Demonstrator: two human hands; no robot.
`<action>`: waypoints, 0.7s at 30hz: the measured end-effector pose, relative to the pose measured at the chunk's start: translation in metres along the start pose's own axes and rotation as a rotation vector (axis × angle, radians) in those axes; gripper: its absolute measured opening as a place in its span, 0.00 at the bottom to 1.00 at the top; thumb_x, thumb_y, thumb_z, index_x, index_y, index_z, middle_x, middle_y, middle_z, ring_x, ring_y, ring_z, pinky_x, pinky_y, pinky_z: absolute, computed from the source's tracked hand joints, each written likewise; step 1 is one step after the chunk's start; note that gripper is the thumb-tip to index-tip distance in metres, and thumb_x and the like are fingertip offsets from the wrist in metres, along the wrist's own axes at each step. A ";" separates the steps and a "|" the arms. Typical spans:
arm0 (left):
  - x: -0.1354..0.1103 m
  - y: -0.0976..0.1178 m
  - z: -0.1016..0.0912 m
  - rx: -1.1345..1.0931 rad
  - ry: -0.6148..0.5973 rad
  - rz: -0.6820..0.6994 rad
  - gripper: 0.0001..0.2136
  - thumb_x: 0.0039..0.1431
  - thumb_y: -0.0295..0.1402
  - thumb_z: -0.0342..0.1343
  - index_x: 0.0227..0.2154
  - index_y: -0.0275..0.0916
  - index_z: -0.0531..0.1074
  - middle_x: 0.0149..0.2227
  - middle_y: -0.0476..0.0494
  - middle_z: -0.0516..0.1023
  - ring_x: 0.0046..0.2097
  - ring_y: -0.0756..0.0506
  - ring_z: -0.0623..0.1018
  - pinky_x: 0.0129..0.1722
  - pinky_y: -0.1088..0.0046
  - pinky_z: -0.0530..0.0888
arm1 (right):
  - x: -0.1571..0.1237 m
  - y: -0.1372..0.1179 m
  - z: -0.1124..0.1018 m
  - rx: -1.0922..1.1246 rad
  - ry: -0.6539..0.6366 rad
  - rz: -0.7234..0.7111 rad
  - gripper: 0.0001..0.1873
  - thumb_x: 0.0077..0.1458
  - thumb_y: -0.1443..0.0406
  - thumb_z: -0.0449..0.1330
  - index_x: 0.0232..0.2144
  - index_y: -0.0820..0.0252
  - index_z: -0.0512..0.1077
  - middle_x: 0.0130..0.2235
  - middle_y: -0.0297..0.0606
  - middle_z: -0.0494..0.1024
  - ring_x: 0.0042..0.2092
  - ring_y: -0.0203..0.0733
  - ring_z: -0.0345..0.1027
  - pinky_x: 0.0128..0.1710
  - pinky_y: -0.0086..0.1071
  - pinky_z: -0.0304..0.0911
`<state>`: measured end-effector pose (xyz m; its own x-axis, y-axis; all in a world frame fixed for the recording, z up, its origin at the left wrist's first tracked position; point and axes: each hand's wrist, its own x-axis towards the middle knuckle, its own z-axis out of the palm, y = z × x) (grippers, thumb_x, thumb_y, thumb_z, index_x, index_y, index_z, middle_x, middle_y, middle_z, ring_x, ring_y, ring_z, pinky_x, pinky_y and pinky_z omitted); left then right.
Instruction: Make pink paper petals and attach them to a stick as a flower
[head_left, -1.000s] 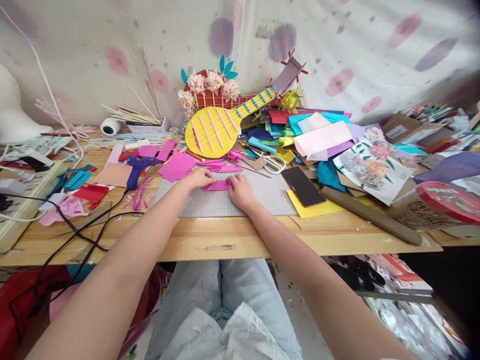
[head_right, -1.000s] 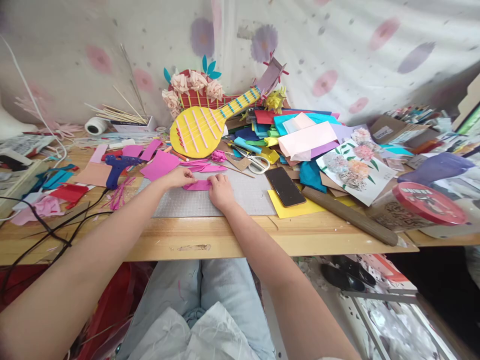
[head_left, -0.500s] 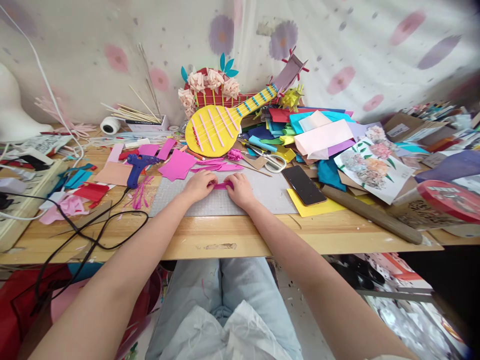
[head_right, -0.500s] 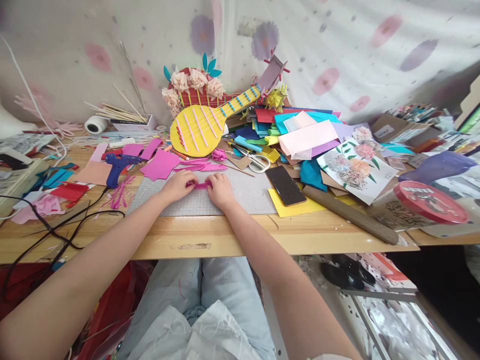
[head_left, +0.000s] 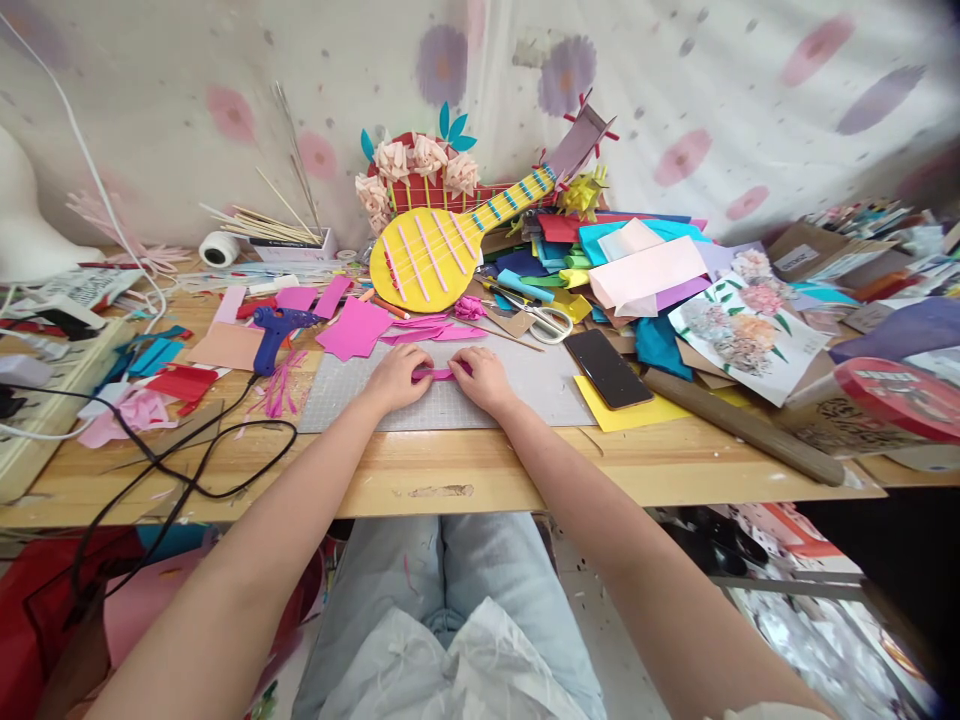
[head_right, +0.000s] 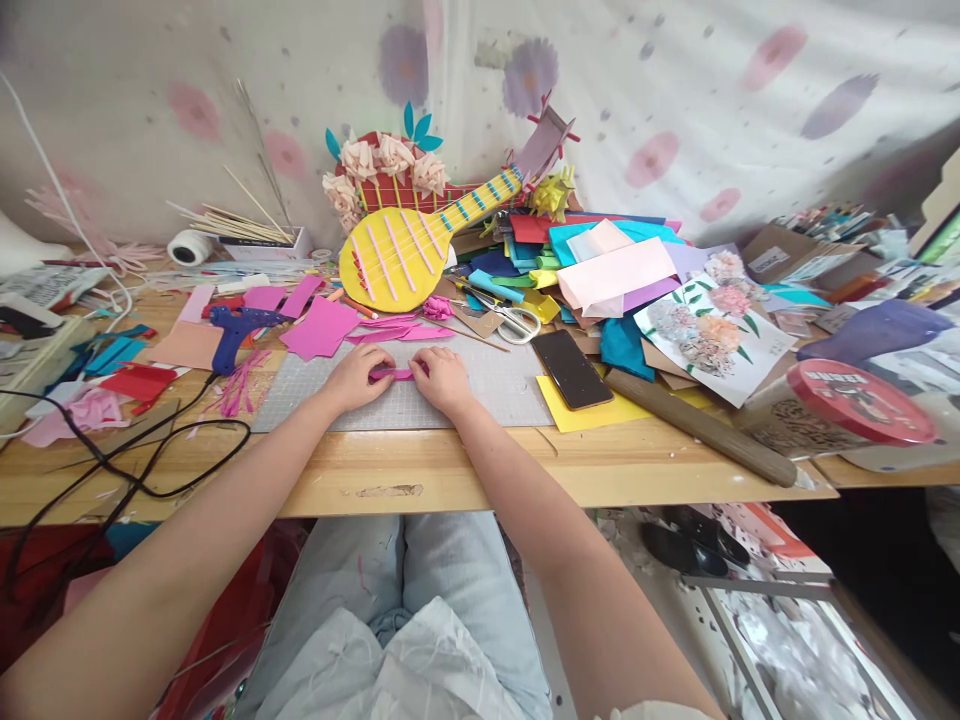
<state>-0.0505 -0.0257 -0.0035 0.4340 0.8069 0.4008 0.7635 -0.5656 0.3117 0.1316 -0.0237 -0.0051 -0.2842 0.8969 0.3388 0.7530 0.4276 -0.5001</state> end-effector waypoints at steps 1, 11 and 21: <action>0.000 0.000 0.000 -0.009 0.009 -0.014 0.08 0.49 0.31 0.52 0.33 0.37 0.70 0.37 0.42 0.72 0.42 0.43 0.70 0.44 0.65 0.67 | 0.000 0.001 0.001 0.001 -0.004 0.001 0.08 0.54 0.64 0.52 0.32 0.58 0.71 0.36 0.38 0.75 0.41 0.42 0.63 0.43 0.37 0.55; -0.003 0.001 0.002 -0.232 0.074 -0.143 0.16 0.40 0.23 0.53 0.36 0.39 0.68 0.29 0.49 0.70 0.35 0.47 0.71 0.40 0.68 0.69 | 0.000 0.002 0.000 0.151 -0.090 -0.072 0.14 0.47 0.70 0.55 0.39 0.57 0.69 0.35 0.36 0.73 0.40 0.41 0.62 0.45 0.38 0.55; 0.018 0.036 0.007 -1.265 0.448 -0.640 0.13 0.45 0.39 0.59 0.32 0.37 0.67 0.34 0.46 0.74 0.38 0.49 0.75 0.41 0.69 0.72 | 0.009 0.003 -0.006 1.028 -0.100 0.236 0.22 0.39 0.61 0.62 0.39 0.56 0.64 0.29 0.28 0.65 0.29 0.32 0.60 0.30 0.28 0.58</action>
<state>-0.0117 -0.0304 0.0094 -0.1657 0.9842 0.0623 -0.2501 -0.1031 0.9627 0.1345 -0.0149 0.0015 -0.2791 0.9549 0.1012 -0.0555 0.0892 -0.9945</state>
